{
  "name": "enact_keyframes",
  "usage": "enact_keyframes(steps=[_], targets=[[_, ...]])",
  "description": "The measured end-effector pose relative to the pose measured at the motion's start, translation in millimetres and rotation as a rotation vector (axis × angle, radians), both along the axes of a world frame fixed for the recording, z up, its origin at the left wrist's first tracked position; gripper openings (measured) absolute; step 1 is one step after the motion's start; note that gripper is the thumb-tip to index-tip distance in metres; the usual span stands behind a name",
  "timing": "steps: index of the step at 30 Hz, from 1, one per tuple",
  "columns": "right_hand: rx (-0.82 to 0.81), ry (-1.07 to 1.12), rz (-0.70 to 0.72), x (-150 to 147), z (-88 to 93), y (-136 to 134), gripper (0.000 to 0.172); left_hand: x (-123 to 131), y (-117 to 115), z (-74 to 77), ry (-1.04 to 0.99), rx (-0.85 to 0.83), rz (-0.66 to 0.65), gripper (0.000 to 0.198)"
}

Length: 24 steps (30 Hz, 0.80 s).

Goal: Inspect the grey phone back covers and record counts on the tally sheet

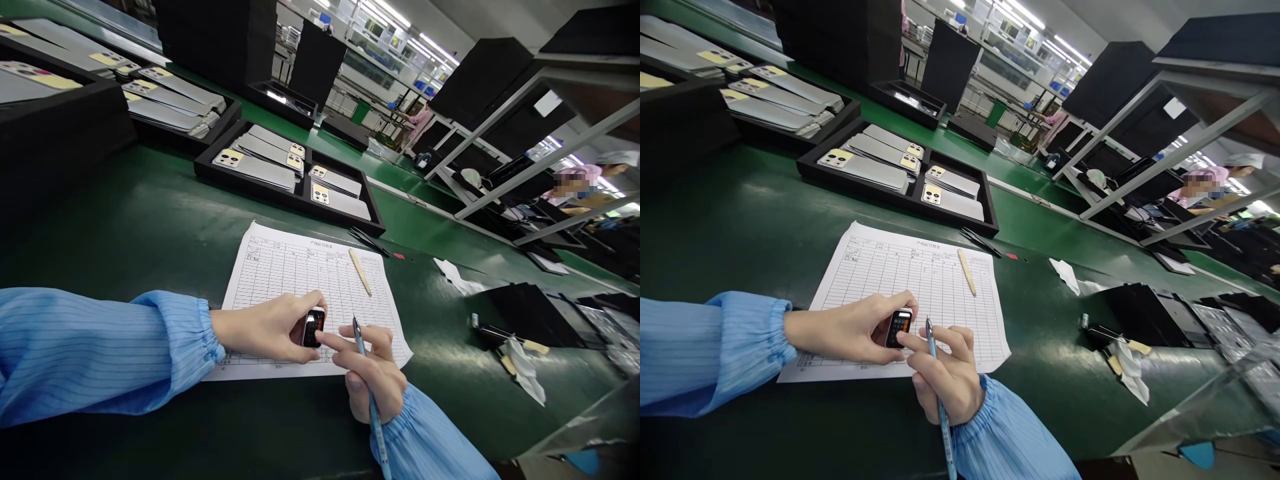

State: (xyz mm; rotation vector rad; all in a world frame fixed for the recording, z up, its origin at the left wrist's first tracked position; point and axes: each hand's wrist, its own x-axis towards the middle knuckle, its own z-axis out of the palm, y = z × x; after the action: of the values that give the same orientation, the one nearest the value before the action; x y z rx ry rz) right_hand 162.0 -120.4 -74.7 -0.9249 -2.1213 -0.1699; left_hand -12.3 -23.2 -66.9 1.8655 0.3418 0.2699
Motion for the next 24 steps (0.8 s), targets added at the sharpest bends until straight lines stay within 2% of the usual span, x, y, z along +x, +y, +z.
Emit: enact_keyframes(steps=[10, 24], targets=[[-0.002, 0.182, -0.083, 1.9, -8.8, 0.6, 0.02, -1.0, 0.0, 1.3, 0.005, -0.017, -0.001, 0.029], [-0.025, 0.153, -0.084, 1.3, -5.3, 0.2, 0.02, -1.0, 0.4, 1.6, 0.0, -0.025, -0.015, 0.028]])
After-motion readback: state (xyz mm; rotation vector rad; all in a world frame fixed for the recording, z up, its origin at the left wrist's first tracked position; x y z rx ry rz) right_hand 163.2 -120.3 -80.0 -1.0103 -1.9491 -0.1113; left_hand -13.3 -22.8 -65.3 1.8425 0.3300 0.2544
